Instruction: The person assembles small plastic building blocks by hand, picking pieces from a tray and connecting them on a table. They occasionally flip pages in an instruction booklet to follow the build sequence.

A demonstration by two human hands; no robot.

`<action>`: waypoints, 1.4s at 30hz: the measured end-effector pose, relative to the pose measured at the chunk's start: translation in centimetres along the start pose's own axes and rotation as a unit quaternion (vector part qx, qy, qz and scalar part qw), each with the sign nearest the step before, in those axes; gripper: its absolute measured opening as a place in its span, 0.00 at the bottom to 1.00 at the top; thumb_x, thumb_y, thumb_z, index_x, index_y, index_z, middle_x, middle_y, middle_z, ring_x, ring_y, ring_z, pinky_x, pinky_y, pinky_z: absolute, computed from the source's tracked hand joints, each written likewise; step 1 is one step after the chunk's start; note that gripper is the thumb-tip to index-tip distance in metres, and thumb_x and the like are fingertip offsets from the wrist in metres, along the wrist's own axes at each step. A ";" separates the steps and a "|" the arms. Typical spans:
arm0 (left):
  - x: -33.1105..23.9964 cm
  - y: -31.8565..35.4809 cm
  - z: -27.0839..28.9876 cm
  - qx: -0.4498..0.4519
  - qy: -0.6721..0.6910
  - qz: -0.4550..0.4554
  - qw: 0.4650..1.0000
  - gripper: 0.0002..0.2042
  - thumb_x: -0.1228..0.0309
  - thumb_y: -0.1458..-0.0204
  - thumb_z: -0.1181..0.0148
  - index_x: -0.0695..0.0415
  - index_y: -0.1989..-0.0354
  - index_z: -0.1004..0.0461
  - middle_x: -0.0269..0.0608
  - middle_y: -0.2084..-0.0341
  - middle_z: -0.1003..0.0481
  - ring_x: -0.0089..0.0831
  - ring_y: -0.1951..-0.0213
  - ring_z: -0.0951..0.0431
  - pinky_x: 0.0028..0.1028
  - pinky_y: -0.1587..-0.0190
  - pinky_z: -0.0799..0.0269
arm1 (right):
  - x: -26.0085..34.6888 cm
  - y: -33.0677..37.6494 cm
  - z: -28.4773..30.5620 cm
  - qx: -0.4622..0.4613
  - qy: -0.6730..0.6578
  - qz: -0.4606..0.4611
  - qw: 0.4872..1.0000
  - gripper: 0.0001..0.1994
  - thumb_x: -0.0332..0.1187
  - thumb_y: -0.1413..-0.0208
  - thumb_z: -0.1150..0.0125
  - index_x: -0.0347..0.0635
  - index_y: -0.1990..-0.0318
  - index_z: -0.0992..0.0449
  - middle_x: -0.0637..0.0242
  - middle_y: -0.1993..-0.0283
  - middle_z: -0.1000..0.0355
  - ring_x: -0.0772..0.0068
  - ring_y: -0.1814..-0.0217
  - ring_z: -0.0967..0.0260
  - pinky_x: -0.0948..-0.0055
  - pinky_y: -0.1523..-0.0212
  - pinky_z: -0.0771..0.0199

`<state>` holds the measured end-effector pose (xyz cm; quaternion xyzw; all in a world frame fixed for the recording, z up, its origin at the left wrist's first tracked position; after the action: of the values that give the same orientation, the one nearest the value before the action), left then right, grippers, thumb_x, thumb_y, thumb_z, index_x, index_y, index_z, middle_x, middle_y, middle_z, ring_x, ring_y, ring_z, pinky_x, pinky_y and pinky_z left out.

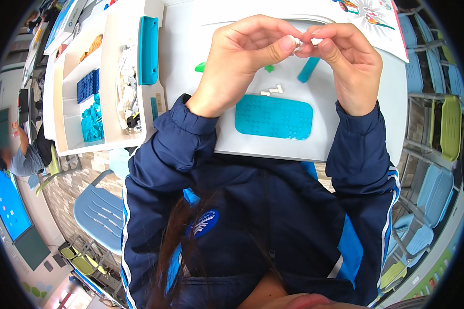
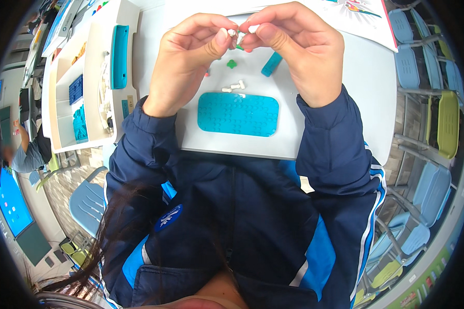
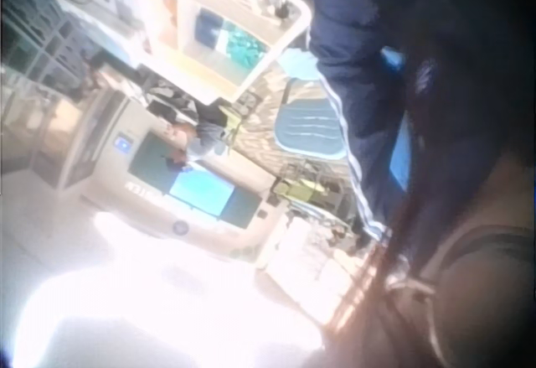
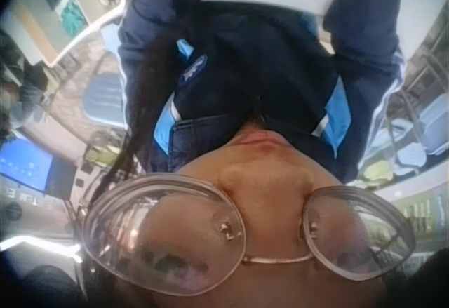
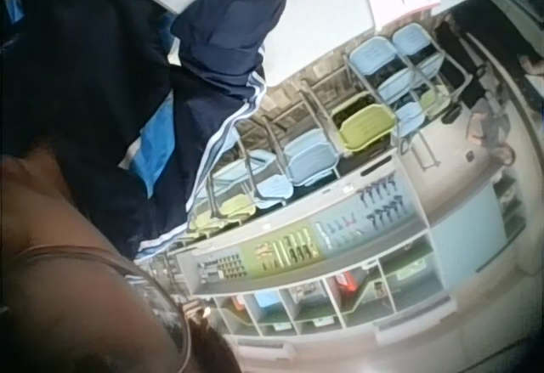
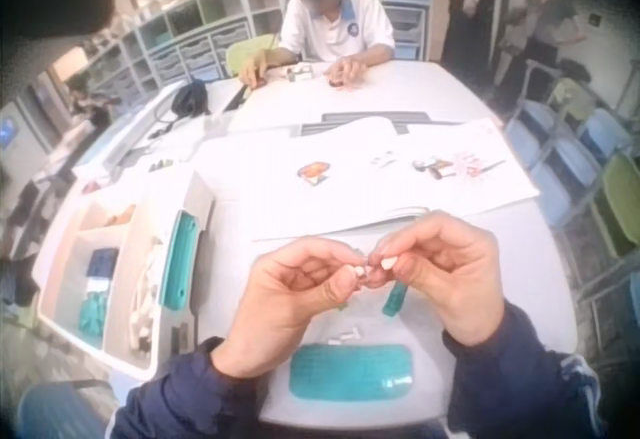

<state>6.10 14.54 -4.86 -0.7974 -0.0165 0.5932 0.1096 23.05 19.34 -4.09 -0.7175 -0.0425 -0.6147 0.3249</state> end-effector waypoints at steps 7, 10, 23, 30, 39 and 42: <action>-0.2 0.1 0.2 -0.018 0.011 -0.015 1.000 0.09 0.75 0.40 0.42 0.63 0.53 0.25 0.42 0.62 0.21 0.26 0.60 0.23 0.26 0.52 0.28 | 0.0 0.0 -0.4 -0.020 -0.013 -0.018 1.000 0.08 0.27 0.38 0.40 0.32 0.55 0.25 0.55 0.56 0.23 0.65 0.57 0.23 0.65 0.52 0.21; -0.3 0.1 0.4 -0.021 0.029 -0.015 0.999 0.10 0.75 0.39 0.42 0.64 0.52 0.25 0.43 0.62 0.21 0.27 0.60 0.23 0.27 0.51 0.28 | 0.2 -0.2 -0.6 0.001 -0.030 0.002 1.000 0.09 0.24 0.42 0.38 0.32 0.54 0.22 0.58 0.56 0.22 0.68 0.59 0.23 0.71 0.54 0.22; -0.4 0.1 0.6 -0.066 0.013 -0.021 0.998 0.10 0.77 0.42 0.39 0.65 0.53 0.25 0.45 0.60 0.20 0.30 0.57 0.20 0.26 0.51 0.27 | 0.8 -0.2 -1.1 -0.007 -0.019 -0.027 0.999 0.10 0.20 0.43 0.37 0.30 0.53 0.22 0.56 0.57 0.22 0.70 0.59 0.22 0.73 0.55 0.21; -0.2 0.3 0.5 -0.067 -0.037 -0.002 0.997 0.10 0.78 0.46 0.34 0.63 0.56 0.22 0.43 0.60 0.20 0.26 0.58 0.21 0.23 0.54 0.27 | 1.2 0.1 -1.3 -0.016 0.002 -0.003 1.000 0.11 0.18 0.46 0.35 0.29 0.55 0.22 0.59 0.59 0.22 0.70 0.56 0.23 0.74 0.52 0.22; 0.5 0.4 0.7 -0.052 -0.037 -0.034 0.997 0.07 0.79 0.47 0.34 0.61 0.60 0.20 0.40 0.61 0.20 0.25 0.59 0.21 0.23 0.55 0.28 | 2.4 0.3 -1.8 -0.001 0.194 0.129 0.973 0.08 0.17 0.50 0.35 0.33 0.61 0.18 0.59 0.62 0.22 0.70 0.60 0.24 0.76 0.58 0.25; 0.4 0.3 0.6 -0.053 -0.040 -0.043 0.997 0.06 0.80 0.48 0.34 0.61 0.62 0.19 0.40 0.63 0.20 0.25 0.60 0.21 0.22 0.57 0.28 | 2.6 0.4 -1.9 0.006 0.224 0.152 0.963 0.09 0.16 0.50 0.35 0.34 0.62 0.18 0.60 0.63 0.22 0.71 0.62 0.24 0.78 0.61 0.25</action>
<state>5.57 14.39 -5.47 -0.7766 -0.0862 0.6172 0.0922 22.19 17.16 -1.87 -0.5573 0.1369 -0.7029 0.4202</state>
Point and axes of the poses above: each hand's wrist, its own y-axis away from the middle knuckle, its own z-axis out of the back of the hand, x = y × z, the point moved 5 cm from there along -y, towards the middle knuckle
